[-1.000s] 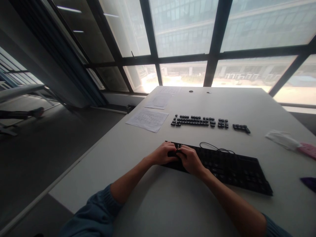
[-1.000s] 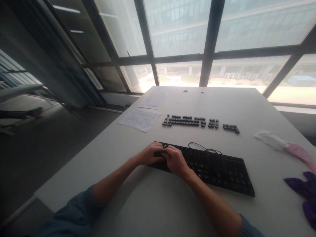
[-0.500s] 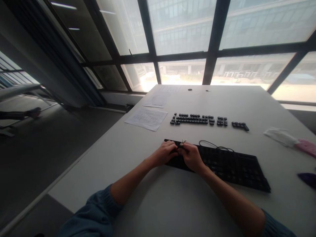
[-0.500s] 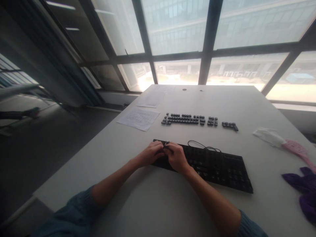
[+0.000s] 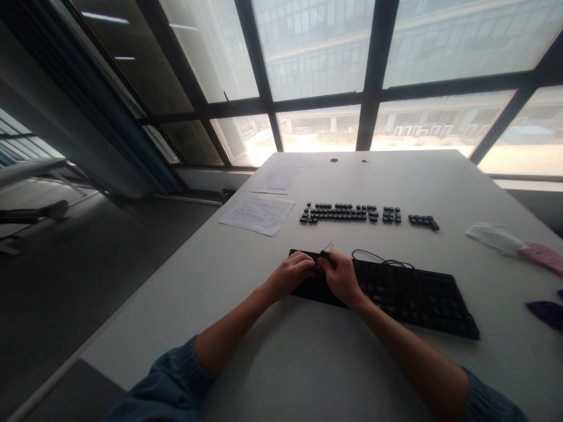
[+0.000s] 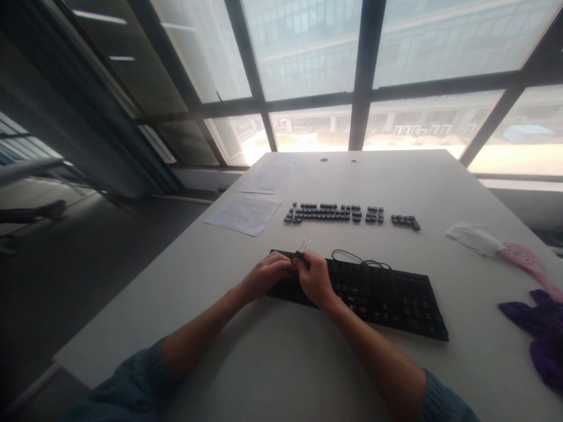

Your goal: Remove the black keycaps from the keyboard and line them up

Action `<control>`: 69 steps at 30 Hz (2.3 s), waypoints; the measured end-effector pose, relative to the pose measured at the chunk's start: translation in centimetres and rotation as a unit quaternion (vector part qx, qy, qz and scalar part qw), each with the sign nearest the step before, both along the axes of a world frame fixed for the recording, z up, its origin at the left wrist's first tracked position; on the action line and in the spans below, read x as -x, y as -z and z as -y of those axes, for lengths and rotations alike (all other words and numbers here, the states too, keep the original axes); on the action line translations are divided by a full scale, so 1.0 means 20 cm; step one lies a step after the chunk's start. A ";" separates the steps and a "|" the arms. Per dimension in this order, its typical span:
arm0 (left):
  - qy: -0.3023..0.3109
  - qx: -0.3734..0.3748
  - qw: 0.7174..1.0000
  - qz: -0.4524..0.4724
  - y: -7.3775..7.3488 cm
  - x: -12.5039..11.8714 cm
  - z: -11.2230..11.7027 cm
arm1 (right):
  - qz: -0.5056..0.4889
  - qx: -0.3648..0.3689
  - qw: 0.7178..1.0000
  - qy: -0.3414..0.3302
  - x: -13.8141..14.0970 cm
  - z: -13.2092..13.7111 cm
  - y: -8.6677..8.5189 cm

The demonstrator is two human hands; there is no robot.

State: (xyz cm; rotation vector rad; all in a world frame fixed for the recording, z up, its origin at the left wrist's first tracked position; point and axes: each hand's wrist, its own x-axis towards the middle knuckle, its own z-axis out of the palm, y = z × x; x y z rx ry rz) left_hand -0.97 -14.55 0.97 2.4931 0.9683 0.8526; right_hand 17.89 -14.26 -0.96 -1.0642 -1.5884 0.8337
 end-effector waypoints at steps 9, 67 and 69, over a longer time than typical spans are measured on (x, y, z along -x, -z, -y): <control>-0.087 -0.019 0.994 0.064 -0.10 0.02 -0.17 | -0.056 0.038 0.998 0.018 0.01 -0.02 0.00; -0.167 -0.055 0.984 0.042 -0.05 -0.08 -0.12 | 0.027 -0.025 0.999 -0.018 -0.06 0.01 -0.08; -0.155 -0.035 0.987 0.033 -0.03 -0.08 -0.08 | 0.042 -0.025 0.998 -0.044 -0.05 0.01 -0.07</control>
